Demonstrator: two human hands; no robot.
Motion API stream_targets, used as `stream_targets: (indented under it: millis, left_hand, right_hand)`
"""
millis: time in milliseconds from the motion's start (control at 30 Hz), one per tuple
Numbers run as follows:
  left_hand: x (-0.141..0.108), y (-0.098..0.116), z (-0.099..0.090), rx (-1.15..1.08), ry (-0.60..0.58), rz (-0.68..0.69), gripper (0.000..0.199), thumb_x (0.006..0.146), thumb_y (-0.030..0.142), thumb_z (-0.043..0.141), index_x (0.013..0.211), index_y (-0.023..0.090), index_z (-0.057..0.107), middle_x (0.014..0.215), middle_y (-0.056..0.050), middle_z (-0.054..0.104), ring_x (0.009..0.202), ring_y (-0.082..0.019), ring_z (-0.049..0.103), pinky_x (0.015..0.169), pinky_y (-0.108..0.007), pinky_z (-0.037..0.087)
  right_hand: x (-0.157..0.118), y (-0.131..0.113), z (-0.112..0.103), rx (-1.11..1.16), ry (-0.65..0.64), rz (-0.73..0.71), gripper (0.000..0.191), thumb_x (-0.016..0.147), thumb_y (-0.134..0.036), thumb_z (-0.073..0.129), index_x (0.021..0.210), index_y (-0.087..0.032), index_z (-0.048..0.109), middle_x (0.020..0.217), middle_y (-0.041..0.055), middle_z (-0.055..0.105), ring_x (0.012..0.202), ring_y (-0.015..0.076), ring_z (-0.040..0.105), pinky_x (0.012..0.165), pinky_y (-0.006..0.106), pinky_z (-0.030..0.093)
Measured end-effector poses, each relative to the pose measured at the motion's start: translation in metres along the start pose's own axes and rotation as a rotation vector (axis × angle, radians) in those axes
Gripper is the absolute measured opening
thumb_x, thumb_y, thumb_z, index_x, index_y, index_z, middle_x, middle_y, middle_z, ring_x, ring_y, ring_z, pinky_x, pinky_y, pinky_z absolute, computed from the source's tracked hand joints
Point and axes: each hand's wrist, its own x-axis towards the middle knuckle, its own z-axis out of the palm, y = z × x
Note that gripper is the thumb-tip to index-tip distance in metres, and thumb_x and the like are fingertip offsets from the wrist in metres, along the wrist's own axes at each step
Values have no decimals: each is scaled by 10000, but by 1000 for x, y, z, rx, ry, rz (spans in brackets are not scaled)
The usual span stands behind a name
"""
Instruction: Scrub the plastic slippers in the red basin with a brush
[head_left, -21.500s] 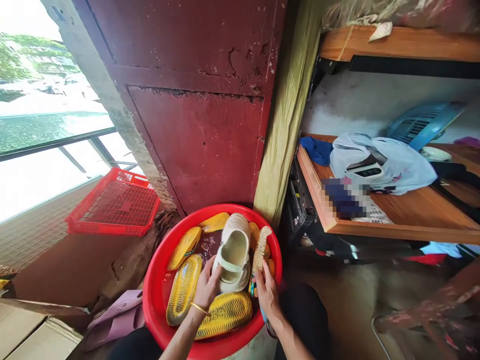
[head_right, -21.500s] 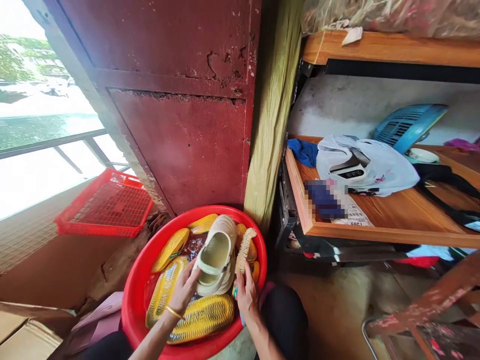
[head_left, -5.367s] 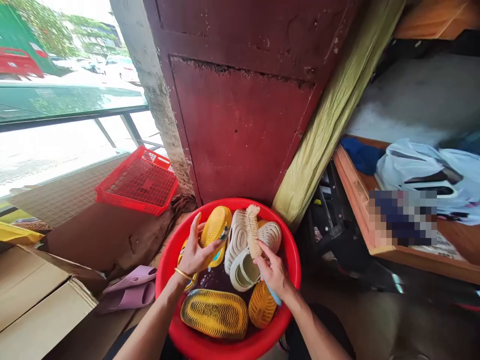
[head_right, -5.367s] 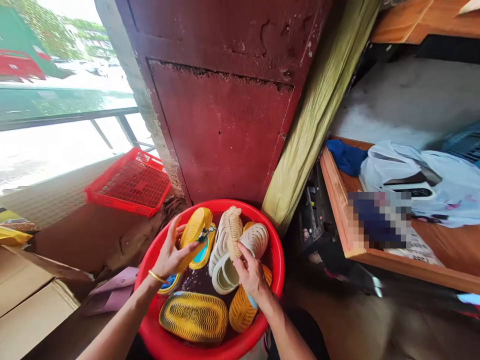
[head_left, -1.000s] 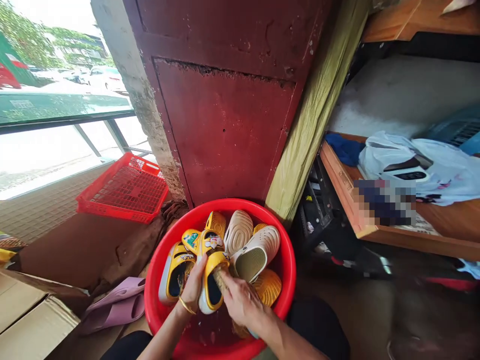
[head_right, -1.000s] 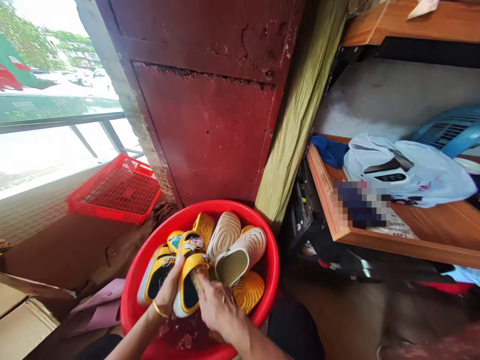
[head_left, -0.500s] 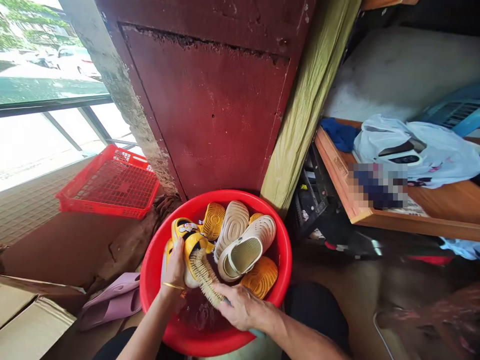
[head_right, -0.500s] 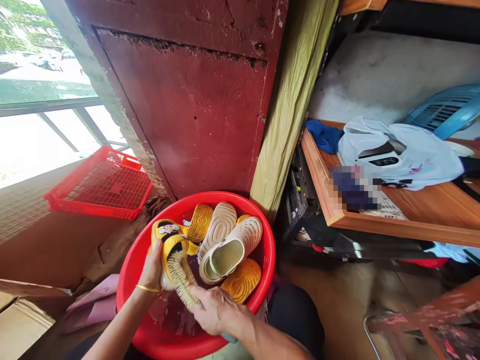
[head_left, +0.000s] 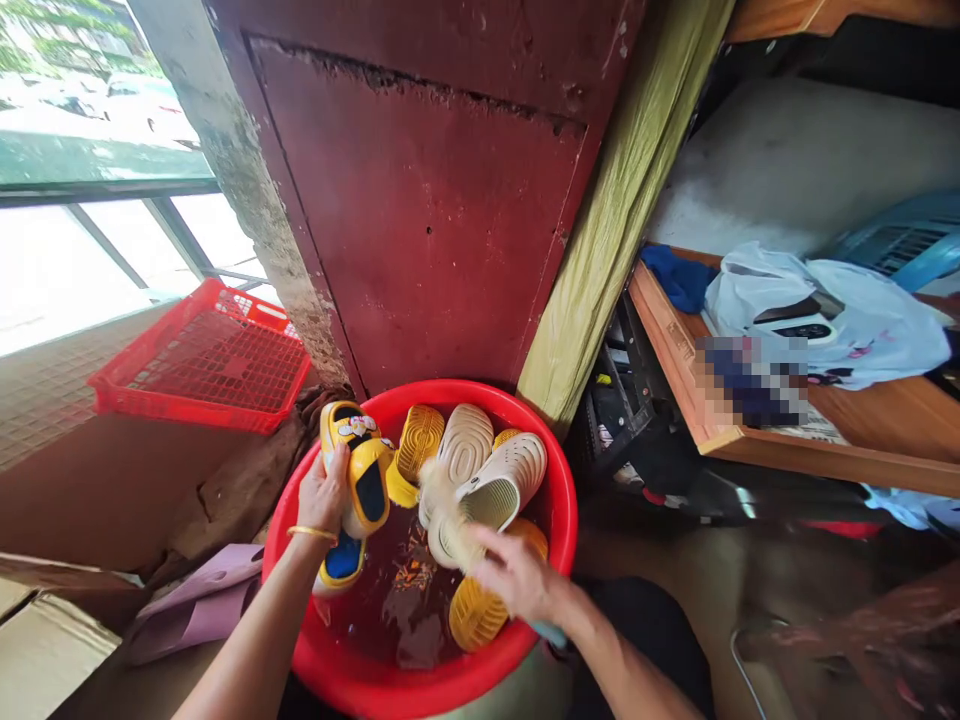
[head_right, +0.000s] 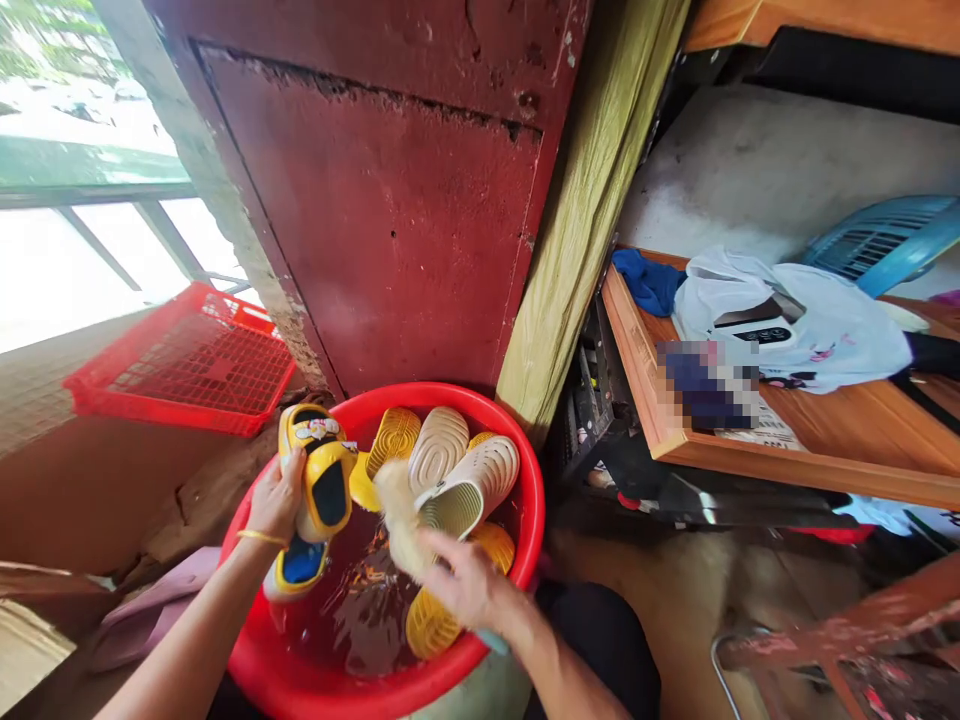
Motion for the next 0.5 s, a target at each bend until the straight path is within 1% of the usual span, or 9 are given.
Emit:
stream_targets:
  millis: [67, 133, 233, 300, 333, 367, 433, 467, 500]
  left_hand:
    - [10, -7, 0, 143, 87, 87, 552, 865, 574, 630, 1251, 180, 642, 1041, -95, 766, 936, -269, 726, 869, -396, 578]
    - [16, -11, -1, 317, 218, 137, 638, 835, 558, 668, 1310, 144, 576, 1107, -132, 741, 1023, -310, 703, 966, -469, 536]
    - [7, -5, -3, 522, 379, 305, 662, 814, 529, 687, 1276, 77, 548, 1272, -229, 650, 1246, -391, 588, 1116, -544, 405]
    - [-21, 2, 0, 549, 339, 478, 554, 817, 505, 678, 1196, 111, 589, 1277, -217, 630, 1287, -385, 544, 1144, -520, 374]
    - [-41, 5, 3, 525, 243, 531, 480, 810, 498, 685, 1134, 151, 616, 1195, -179, 660, 1202, -355, 590, 1104, -489, 420]
    - [-64, 5, 7, 486, 70, 535, 386, 813, 494, 690, 1055, 197, 644, 1062, -130, 689, 1049, -308, 643, 1014, -438, 486]
    - [-112, -3, 18, 473, -493, 464, 223, 855, 464, 667, 935, 257, 692, 853, -75, 700, 790, -240, 663, 808, -353, 539]
    - [-134, -10, 24, 517, -803, 444, 191, 887, 435, 632, 928, 270, 719, 845, -78, 720, 773, -233, 675, 777, -338, 537]
    - [-151, -19, 31, 570, -1009, 441, 202, 909, 410, 594, 945, 274, 739, 887, -89, 741, 816, -242, 699, 792, -337, 538]
  right_hand:
    - [2, 12, -21, 125, 222, 130, 472, 957, -422, 500, 1372, -235, 625, 795, -18, 695, 492, 115, 575, 454, 220, 482]
    - [4, 24, -36, 205, 370, 201, 566, 940, -505, 521, 1420, -207, 544, 714, -55, 624, 366, 81, 446, 344, 198, 361]
    - [4, 31, -47, 270, 411, 219, 634, 900, -571, 574, 1410, -200, 510, 705, -63, 618, 354, 80, 452, 334, 198, 362]
    - [4, 29, -48, 298, 395, 220, 646, 887, -593, 581, 1397, -203, 512, 703, -64, 626, 347, 78, 451, 328, 198, 359]
    - [4, 26, -48, 309, 392, 216, 659, 881, -601, 582, 1400, -202, 508, 702, -64, 629, 343, 77, 449, 323, 198, 353]
    - [6, 24, -47, 317, 392, 212, 673, 876, -606, 584, 1406, -200, 502, 704, -62, 633, 343, 78, 451, 321, 197, 351]
    - [9, 19, -47, 322, 399, 204, 687, 873, -602, 584, 1416, -192, 494, 711, -57, 642, 349, 80, 464, 321, 194, 350]
    - [10, 18, -46, 319, 395, 200, 679, 877, -591, 580, 1419, -189, 495, 714, -54, 646, 353, 81, 471, 323, 191, 350]
    - [11, 17, -46, 313, 379, 196, 659, 888, -572, 572, 1418, -187, 501, 718, -51, 648, 356, 81, 476, 326, 188, 350]
